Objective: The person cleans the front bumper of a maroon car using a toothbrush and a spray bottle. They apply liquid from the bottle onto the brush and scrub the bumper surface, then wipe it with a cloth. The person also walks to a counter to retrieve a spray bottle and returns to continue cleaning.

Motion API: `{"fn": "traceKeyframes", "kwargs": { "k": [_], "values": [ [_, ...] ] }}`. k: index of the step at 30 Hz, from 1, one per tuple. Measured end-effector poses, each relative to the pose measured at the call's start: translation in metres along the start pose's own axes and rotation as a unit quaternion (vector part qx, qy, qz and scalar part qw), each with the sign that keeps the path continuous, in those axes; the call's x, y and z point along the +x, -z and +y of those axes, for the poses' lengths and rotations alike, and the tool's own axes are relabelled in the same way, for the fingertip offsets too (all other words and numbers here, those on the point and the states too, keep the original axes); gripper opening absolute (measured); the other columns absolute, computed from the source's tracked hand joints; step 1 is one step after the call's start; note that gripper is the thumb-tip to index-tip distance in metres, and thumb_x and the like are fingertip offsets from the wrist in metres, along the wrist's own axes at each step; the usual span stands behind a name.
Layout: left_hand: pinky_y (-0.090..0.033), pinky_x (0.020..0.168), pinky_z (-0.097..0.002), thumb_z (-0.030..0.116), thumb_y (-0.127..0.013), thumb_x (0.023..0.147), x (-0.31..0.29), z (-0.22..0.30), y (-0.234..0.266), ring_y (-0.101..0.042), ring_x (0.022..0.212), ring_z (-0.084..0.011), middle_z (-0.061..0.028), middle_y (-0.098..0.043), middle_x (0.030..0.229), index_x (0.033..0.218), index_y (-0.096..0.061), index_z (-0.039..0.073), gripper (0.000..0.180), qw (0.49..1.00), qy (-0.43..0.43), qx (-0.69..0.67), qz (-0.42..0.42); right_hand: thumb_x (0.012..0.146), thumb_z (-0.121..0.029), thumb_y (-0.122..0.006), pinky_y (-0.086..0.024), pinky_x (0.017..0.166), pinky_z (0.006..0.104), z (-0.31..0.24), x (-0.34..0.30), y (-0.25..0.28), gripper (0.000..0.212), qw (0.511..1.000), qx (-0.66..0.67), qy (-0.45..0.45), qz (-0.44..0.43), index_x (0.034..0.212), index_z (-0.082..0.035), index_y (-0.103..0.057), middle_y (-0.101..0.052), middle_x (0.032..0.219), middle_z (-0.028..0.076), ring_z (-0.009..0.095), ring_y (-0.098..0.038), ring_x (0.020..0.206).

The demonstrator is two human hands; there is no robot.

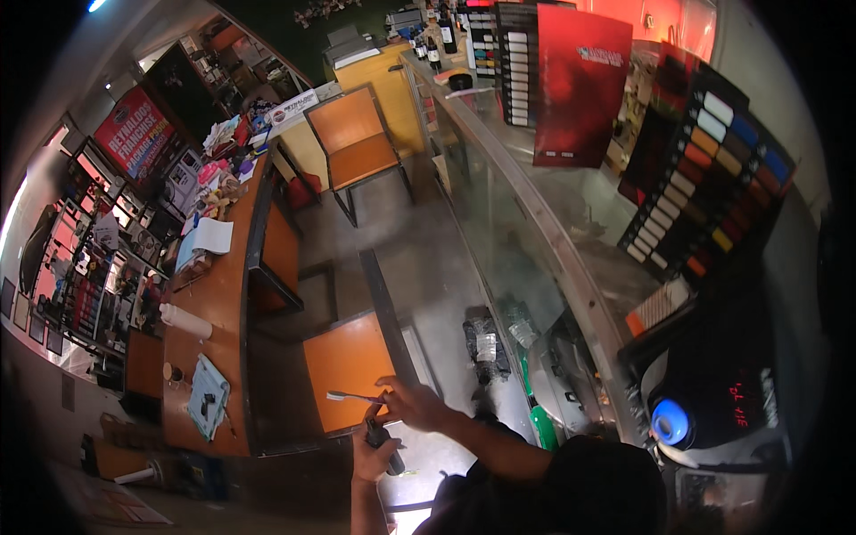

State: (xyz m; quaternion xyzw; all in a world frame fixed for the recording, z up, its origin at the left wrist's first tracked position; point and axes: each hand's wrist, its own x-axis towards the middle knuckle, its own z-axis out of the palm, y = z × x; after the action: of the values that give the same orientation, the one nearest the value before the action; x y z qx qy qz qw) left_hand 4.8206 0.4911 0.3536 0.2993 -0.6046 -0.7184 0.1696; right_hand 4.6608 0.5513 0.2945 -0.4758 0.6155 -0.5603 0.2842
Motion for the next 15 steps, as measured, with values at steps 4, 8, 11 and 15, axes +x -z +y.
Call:
{"fn": "traceKeyframes", "kwargs": {
  "k": [4, 8, 11, 15],
  "values": [
    [-0.061, 0.073, -0.0313, -0.014, -0.059, 0.074, 0.045, 0.048, -0.022, -0.063, 0.104, -0.0198, -0.0153, -0.059, 0.126, 0.129, -0.055, -0.004, 0.056, 0.998, -0.046, -0.028, -0.018, 0.103, -0.02, -0.047, -0.055, 0.064, 0.0413, -0.047, 0.05, 0.062, 0.033, 0.995, -0.092, 0.006, -0.035, 0.135, -0.01, -0.045, -0.074, 0.09, 0.013, 0.032, -0.072, 0.074],
    [-0.059, 0.071, -0.0287, -0.012, -0.057, 0.076, 0.063, 0.041, -0.009, -0.064, 0.099, -0.019, -0.0137, -0.063, 0.111, 0.129, -0.057, -0.002, 0.054, 0.993, -0.058, -0.087, 0.058, 0.102, -0.02, -0.05, -0.052, 0.06, 0.0438, -0.074, 0.089, 0.071, 0.033, 0.985, -0.114, 0.033, -0.124, 0.134, -0.01, -0.047, -0.072, 0.088, 0.015, 0.035, -0.069, 0.07],
    [-0.057, 0.069, -0.0278, -0.009, -0.057, 0.078, 0.072, 0.044, -0.003, -0.063, 0.093, -0.0178, -0.0126, -0.063, 0.105, 0.132, -0.055, -0.001, 0.054, 0.986, -0.057, -0.121, 0.105, 0.1, -0.021, -0.052, -0.051, 0.061, 0.0454, -0.057, 0.1, 0.056, 0.034, 0.98, -0.149, 0.066, -0.116, 0.133, -0.011, -0.049, -0.069, 0.082, 0.016, 0.036, -0.068, 0.068],
    [-0.054, 0.064, -0.0257, -0.001, -0.058, 0.077, 0.082, 0.041, 0.023, -0.059, 0.083, -0.0128, -0.008, -0.059, 0.121, 0.137, -0.054, 0.001, 0.06, 0.962, -0.115, -0.144, 0.201, 0.098, -0.024, -0.054, -0.052, 0.065, 0.042, -0.084, 0.12, 0.063, 0.039, 0.95, -0.201, -0.074, -0.225, 0.135, -0.012, -0.05, -0.07, 0.089, 0.018, 0.032, -0.069, 0.073]
  ]
}}
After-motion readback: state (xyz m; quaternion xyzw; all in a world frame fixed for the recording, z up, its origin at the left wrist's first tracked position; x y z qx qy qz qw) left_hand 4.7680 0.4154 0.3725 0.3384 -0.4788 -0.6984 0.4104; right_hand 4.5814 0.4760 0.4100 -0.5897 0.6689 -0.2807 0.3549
